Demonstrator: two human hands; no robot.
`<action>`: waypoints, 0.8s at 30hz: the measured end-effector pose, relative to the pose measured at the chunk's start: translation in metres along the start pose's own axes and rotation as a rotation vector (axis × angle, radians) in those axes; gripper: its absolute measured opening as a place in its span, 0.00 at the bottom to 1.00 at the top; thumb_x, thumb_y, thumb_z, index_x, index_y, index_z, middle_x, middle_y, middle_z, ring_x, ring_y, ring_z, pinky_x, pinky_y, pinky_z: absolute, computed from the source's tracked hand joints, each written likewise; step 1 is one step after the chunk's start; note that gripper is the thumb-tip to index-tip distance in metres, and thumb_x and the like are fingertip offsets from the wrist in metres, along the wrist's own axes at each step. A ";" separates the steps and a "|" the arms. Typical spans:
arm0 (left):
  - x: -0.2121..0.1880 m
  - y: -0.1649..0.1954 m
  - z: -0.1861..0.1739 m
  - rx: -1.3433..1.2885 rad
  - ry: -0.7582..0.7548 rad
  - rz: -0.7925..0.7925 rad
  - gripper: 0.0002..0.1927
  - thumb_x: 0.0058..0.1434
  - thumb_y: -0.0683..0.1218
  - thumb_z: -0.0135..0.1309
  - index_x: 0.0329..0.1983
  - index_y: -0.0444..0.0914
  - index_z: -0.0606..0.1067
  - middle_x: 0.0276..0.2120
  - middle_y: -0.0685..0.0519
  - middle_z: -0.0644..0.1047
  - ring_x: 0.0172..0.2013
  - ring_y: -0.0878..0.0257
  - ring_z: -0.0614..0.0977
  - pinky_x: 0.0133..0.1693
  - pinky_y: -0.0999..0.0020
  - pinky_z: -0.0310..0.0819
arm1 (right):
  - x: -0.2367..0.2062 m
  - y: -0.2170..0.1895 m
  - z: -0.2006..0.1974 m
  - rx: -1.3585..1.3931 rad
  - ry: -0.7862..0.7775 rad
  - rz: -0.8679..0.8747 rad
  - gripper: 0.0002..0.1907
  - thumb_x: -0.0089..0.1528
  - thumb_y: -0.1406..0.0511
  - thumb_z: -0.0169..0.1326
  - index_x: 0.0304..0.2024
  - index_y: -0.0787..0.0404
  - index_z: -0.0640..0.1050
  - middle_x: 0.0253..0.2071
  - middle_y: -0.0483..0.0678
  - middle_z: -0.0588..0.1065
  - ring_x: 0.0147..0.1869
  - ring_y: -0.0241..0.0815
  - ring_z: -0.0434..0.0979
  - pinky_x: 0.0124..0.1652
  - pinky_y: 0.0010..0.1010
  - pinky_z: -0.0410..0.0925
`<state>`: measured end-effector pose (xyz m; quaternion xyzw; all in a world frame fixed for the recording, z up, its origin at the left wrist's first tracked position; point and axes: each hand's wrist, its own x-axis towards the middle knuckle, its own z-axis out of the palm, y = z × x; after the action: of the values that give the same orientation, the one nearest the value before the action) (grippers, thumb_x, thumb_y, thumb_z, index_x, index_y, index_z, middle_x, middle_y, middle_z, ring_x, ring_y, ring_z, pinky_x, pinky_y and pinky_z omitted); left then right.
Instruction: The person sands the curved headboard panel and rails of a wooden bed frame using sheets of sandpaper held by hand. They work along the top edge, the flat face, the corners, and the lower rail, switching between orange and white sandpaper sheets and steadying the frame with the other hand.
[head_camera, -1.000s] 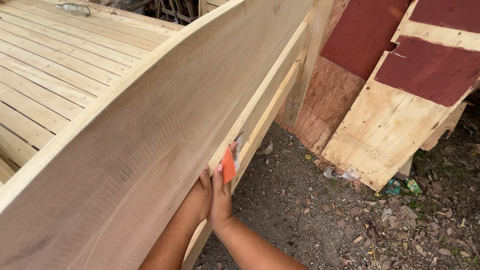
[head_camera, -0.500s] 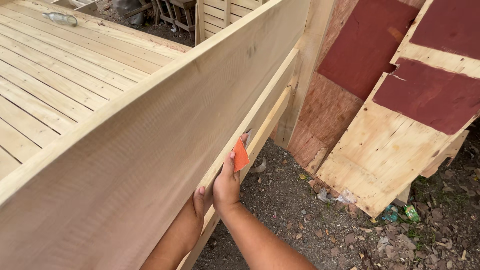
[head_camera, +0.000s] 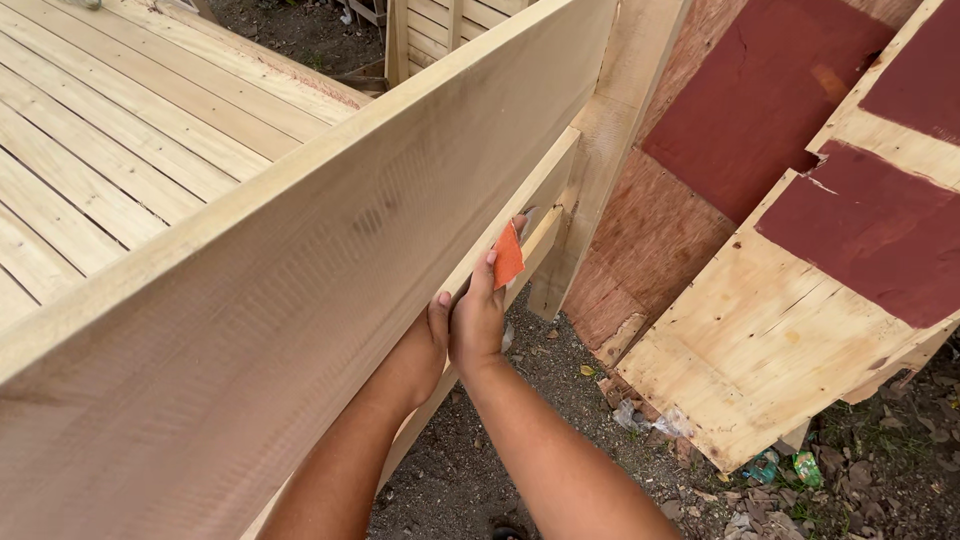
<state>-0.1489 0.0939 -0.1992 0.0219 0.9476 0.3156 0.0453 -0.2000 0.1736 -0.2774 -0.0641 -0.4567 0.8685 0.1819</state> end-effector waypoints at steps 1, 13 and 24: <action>0.002 0.001 0.001 -0.058 0.002 -0.009 0.26 0.73 0.56 0.31 0.55 0.38 0.76 0.47 0.39 0.80 0.47 0.43 0.81 0.54 0.49 0.70 | -0.021 0.003 -0.001 0.007 -0.080 -0.003 0.37 0.71 0.51 0.34 0.78 0.51 0.41 0.80 0.49 0.46 0.80 0.46 0.50 0.72 0.36 0.49; -0.011 0.005 -0.006 0.016 0.051 -0.010 0.27 0.72 0.58 0.31 0.61 0.41 0.74 0.52 0.39 0.77 0.53 0.42 0.77 0.56 0.47 0.65 | 0.021 -0.008 -0.003 -0.028 -0.014 0.019 0.37 0.71 0.50 0.33 0.77 0.56 0.43 0.78 0.53 0.52 0.77 0.45 0.57 0.70 0.36 0.54; -0.053 -0.002 -0.029 0.180 0.017 -0.096 0.26 0.72 0.59 0.32 0.59 0.41 0.73 0.53 0.40 0.76 0.54 0.44 0.77 0.57 0.45 0.66 | -0.085 0.016 -0.001 -0.374 -0.186 -0.311 0.35 0.76 0.50 0.31 0.79 0.61 0.43 0.82 0.51 0.37 0.84 0.45 0.36 0.76 0.36 0.39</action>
<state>-0.0993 0.0716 -0.1734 -0.0223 0.9724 0.2267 0.0502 -0.1246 0.1346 -0.2956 0.0545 -0.6285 0.7326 0.2557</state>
